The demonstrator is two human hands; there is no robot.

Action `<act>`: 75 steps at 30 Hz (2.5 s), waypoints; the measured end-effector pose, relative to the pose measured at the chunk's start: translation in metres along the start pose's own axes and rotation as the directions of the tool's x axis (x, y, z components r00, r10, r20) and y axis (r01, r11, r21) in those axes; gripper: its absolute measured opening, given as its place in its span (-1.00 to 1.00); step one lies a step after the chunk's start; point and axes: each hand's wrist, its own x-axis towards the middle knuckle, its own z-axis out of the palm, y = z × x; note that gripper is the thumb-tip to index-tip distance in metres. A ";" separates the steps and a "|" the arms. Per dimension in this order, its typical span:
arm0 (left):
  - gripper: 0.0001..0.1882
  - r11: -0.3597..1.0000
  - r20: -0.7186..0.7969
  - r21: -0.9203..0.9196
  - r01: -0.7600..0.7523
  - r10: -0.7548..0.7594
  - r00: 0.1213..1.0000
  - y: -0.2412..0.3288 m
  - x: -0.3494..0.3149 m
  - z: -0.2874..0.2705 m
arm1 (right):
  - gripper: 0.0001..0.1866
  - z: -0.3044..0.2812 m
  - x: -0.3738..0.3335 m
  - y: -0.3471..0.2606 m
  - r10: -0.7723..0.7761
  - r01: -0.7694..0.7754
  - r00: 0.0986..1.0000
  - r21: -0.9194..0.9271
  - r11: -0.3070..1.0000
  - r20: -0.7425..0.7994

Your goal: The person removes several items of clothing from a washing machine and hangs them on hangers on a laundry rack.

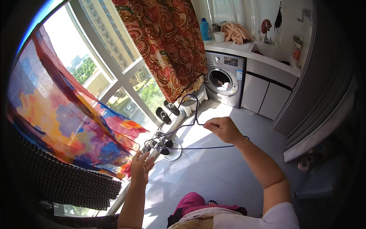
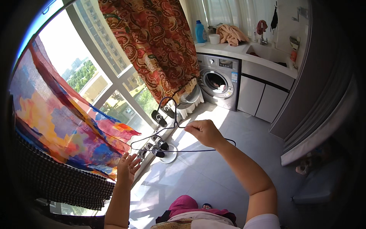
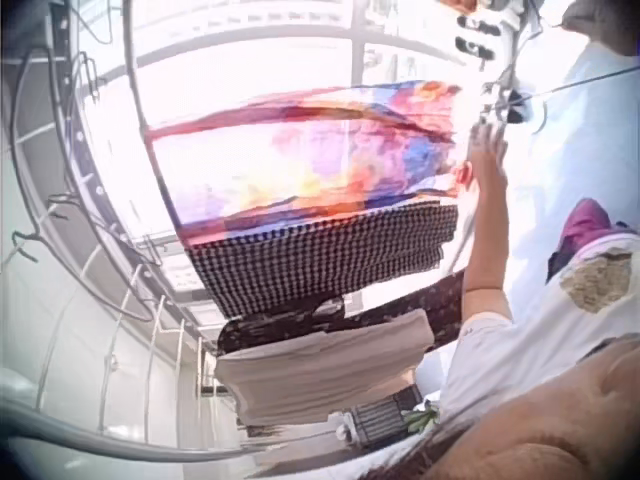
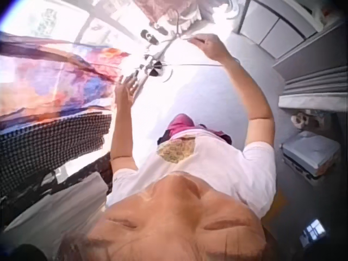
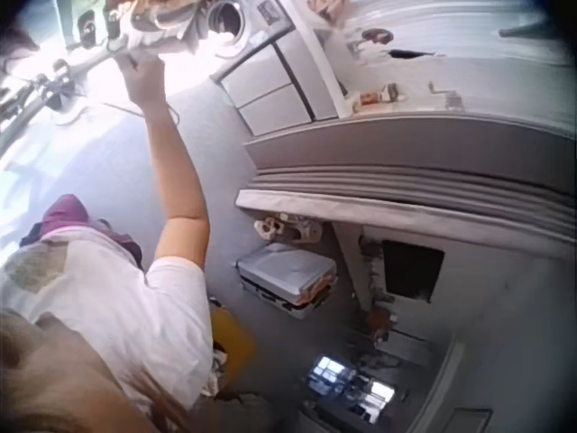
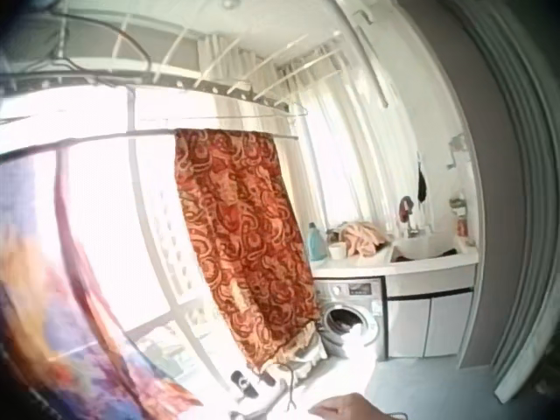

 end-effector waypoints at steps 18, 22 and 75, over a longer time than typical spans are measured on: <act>-0.63 0.566 0.706 0.646 -0.512 -0.188 0.682 -0.099 0.316 0.446 | -0.76 -0.157 0.212 0.304 0.525 -0.538 0.807 -0.030 0.843 0.271; -0.64 0.579 0.633 0.639 -0.506 -0.021 0.774 -0.115 0.390 0.495 | -0.76 -0.219 0.265 0.376 0.457 -0.404 0.867 -0.256 0.878 0.199; -0.70 0.939 0.411 -0.102 0.328 -0.260 0.874 -0.393 0.703 0.681 | -0.48 -0.173 0.471 0.847 0.599 -0.364 0.751 0.931 0.024 0.278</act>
